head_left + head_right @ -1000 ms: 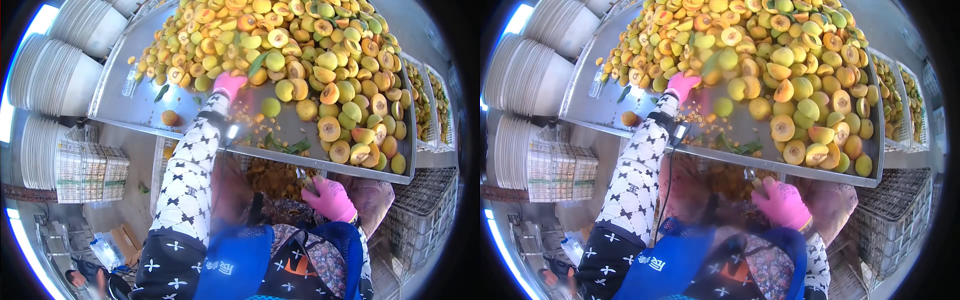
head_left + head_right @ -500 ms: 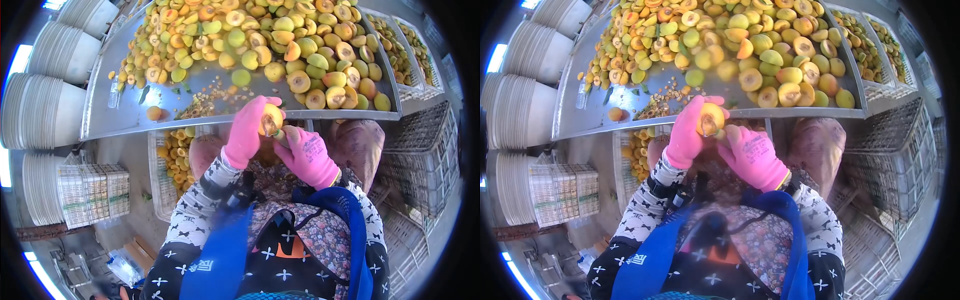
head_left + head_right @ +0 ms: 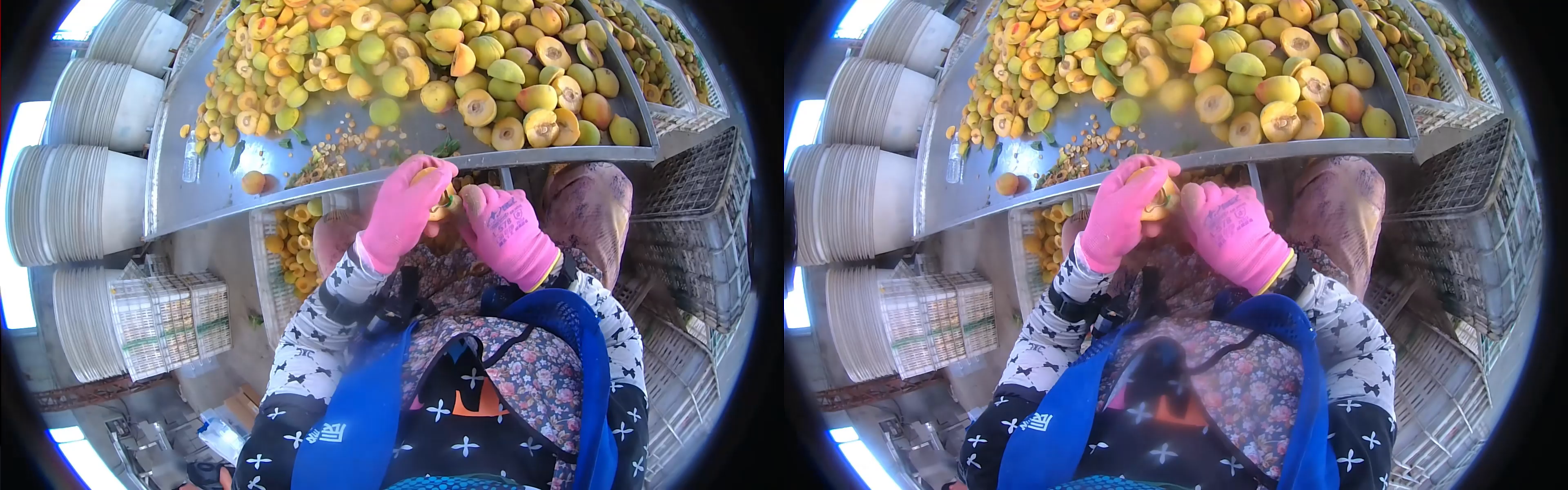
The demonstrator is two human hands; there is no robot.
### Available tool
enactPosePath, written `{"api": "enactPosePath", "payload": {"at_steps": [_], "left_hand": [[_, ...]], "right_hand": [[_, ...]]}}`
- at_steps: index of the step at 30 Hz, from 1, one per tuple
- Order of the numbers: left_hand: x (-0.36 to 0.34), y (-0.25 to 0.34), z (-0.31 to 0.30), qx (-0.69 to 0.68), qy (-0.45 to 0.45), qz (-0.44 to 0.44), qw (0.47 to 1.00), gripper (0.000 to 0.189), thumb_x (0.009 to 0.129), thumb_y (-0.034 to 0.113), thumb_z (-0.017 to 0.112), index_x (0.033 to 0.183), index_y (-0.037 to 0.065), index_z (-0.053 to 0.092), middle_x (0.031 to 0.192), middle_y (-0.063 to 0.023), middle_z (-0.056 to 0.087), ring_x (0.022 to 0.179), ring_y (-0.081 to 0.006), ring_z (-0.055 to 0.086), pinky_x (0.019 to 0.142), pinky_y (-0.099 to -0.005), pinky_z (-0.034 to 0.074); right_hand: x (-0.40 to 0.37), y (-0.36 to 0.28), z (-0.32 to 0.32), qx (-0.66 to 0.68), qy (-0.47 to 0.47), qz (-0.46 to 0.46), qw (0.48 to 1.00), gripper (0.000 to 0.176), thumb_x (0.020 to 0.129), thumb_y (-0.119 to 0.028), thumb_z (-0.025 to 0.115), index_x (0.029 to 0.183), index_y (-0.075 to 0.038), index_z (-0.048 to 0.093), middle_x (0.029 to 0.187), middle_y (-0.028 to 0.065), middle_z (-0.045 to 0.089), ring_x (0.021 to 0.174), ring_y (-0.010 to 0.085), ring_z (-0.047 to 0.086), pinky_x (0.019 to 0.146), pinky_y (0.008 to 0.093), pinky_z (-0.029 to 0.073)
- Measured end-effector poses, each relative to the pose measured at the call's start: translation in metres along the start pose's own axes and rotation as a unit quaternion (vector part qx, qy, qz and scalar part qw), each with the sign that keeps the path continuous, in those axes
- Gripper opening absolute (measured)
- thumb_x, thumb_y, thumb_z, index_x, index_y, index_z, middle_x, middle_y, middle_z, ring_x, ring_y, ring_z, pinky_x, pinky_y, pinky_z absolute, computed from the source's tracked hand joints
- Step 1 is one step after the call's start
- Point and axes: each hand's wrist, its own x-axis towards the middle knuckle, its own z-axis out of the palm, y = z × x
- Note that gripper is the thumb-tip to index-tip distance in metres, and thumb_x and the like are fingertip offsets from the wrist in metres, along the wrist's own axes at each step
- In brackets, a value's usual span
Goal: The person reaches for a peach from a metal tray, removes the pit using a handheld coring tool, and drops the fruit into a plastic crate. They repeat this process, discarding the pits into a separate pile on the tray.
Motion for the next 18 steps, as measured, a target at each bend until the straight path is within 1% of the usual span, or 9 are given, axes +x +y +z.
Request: {"api": "enactPosePath", "payload": {"at_steps": [1,3,5,8,11,13,14,16,18], "left_hand": [[0.002,-0.007,-0.002,0.021,0.000,0.042,0.999,0.027,0.102,0.024,0.049,0.113,0.002,0.061,0.090,-0.0041,0.064,0.081,-0.0119,0.061,0.074,-0.0257,0.051],[0.005,-0.013,-0.003,-0.002,0.005,0.062,0.998,0.025,0.101,0.022,0.050,0.111,0.002,0.061,0.089,-0.0043,0.063,0.080,-0.0116,0.060,0.074,-0.0250,0.050],[0.007,-0.015,0.001,-0.092,0.021,0.021,0.995,0.025,0.101,0.022,0.050,0.109,0.001,0.062,0.088,-0.0049,0.064,0.081,-0.0117,0.060,0.075,-0.0245,0.049],[0.014,-0.026,0.014,-0.112,0.072,0.131,0.982,0.030,0.102,0.027,0.050,0.104,0.000,0.062,0.087,-0.0066,0.065,0.077,-0.0129,0.061,0.075,-0.0249,0.049],[0.017,-0.020,0.006,-0.193,0.031,0.032,0.980,0.029,0.102,0.025,0.050,0.097,0.000,0.063,0.088,-0.0075,0.064,0.077,-0.0136,0.061,0.067,-0.0265,0.050],[0.017,-0.024,0.005,-0.183,0.037,0.089,0.978,0.034,0.104,0.028,0.047,0.095,0.000,0.062,0.089,-0.0087,0.065,0.079,-0.0147,0.062,0.068,-0.0270,0.051],[0.016,-0.026,0.005,-0.178,0.042,0.119,0.976,0.036,0.105,0.030,0.045,0.094,0.000,0.062,0.090,-0.0092,0.066,0.080,-0.0152,0.062,0.069,-0.0272,0.051],[0.016,-0.027,0.014,-0.192,0.099,0.126,0.968,0.045,0.105,0.039,0.041,0.095,0.000,0.062,0.084,-0.0097,0.066,0.074,-0.0158,0.063,0.068,-0.0279,0.051],[0.019,-0.032,0.023,-0.173,0.149,0.170,0.959,0.049,0.106,0.043,0.038,0.094,0.001,0.061,0.081,-0.0099,0.067,0.071,-0.0162,0.064,0.066,-0.0286,0.052]], "right_hand": [[0.000,0.002,0.001,-0.003,-0.003,-0.006,1.000,0.024,0.084,-0.019,0.068,0.098,-0.007,0.052,0.084,0.0123,0.063,0.078,0.0345,0.065,0.066,0.0435,0.047],[-0.001,0.002,0.013,0.087,-0.013,0.011,0.996,0.023,0.083,-0.015,0.067,0.098,-0.007,0.051,0.083,0.0147,0.062,0.077,0.0376,0.064,0.064,0.0451,0.048],[-0.001,0.001,0.016,0.175,-0.010,0.010,0.984,0.021,0.083,-0.012,0.066,0.097,-0.006,0.051,0.081,0.0170,0.062,0.075,0.0402,0.063,0.063,0.0465,0.048],[-0.006,-0.001,0.017,0.271,0.002,0.010,0.963,0.019,0.085,-0.011,0.065,0.096,-0.004,0.051,0.077,0.0193,0.062,0.072,0.0422,0.062,0.061,0.0475,0.049],[-0.006,0.000,0.020,0.294,0.006,0.023,0.955,0.020,0.087,-0.013,0.066,0.097,-0.003,0.052,0.074,0.0207,0.061,0.068,0.0430,0.061,0.060,0.0473,0.049],[-0.007,-0.002,0.025,0.313,0.006,0.017,0.950,0.023,0.087,-0.015,0.067,0.099,-0.001,0.053,0.072,0.0223,0.060,0.066,0.0447,0.060,0.059,0.0472,0.049],[-0.004,-0.005,0.015,0.396,-0.080,0.076,0.912,0.024,0.088,-0.017,0.066,0.100,-0.001,0.053,0.072,0.0201,0.061,0.065,0.0388,0.062,0.058,0.0442,0.049],[0.007,-0.009,-0.017,0.533,-0.239,0.190,0.789,0.027,0.089,-0.021,0.065,0.104,-0.001,0.054,0.074,0.0158,0.064,0.062,0.0272,0.066,0.056,0.0383,0.051],[0.009,-0.009,-0.019,0.562,-0.266,0.215,0.753,0.028,0.089,-0.022,0.064,0.106,-0.002,0.054,0.073,0.0090,0.062,0.059,0.0176,0.062,0.053,0.0329,0.049]]}}
